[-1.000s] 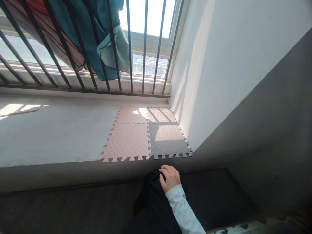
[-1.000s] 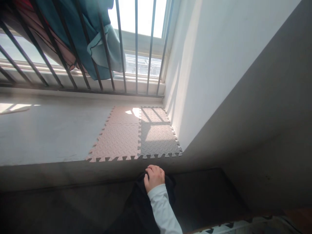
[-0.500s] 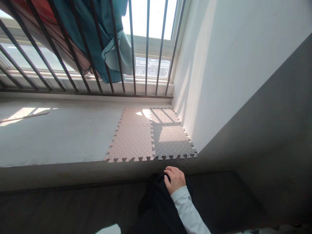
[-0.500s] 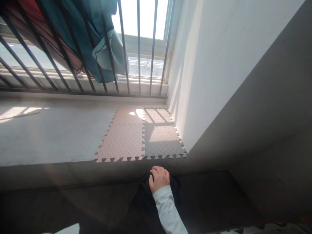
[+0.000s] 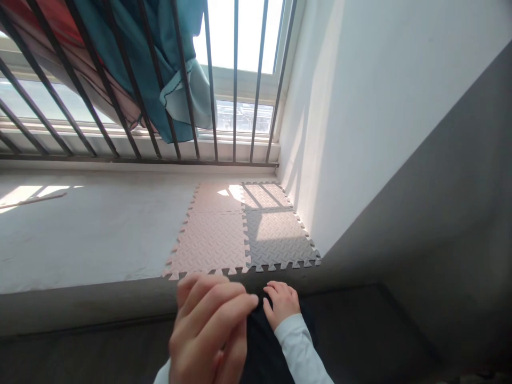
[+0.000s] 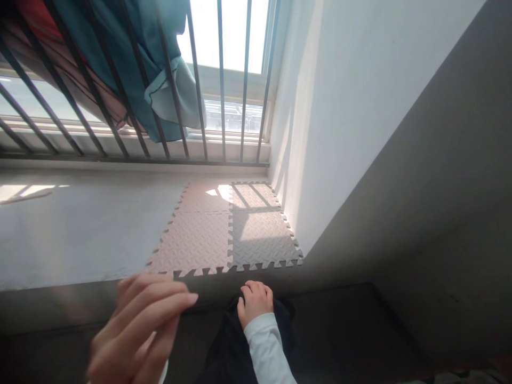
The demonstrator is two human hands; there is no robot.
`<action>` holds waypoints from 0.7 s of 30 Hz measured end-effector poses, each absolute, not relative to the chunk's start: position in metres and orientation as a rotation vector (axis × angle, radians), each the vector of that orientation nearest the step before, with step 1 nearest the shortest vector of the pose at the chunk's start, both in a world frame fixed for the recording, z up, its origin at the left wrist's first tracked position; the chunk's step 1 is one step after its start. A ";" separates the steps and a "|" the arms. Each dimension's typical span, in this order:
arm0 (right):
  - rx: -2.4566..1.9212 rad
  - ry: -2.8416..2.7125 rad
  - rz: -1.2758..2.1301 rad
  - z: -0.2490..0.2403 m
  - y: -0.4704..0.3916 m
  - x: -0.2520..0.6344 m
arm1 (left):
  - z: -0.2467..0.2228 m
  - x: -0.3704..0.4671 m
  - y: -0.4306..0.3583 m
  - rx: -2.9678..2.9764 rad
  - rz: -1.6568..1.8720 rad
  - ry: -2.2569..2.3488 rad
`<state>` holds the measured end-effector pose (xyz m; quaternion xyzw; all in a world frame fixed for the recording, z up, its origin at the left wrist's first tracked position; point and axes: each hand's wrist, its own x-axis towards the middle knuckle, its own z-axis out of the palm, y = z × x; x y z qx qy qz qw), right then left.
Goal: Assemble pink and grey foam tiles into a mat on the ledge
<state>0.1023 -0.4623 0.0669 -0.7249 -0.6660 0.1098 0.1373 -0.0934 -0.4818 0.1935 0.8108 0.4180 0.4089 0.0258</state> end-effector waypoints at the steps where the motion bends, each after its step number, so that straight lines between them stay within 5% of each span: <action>1: -2.138 -1.934 0.323 0.067 -0.459 0.101 | 0.186 -0.085 -0.463 2.510 1.193 1.362; 9: -2.346 -2.003 0.286 0.067 -0.416 0.089 | 0.038 -0.059 -0.367 2.444 -0.145 1.797; 21: -2.369 -2.149 0.473 0.038 -0.376 0.074 | -0.013 -0.032 -0.349 2.527 0.051 2.065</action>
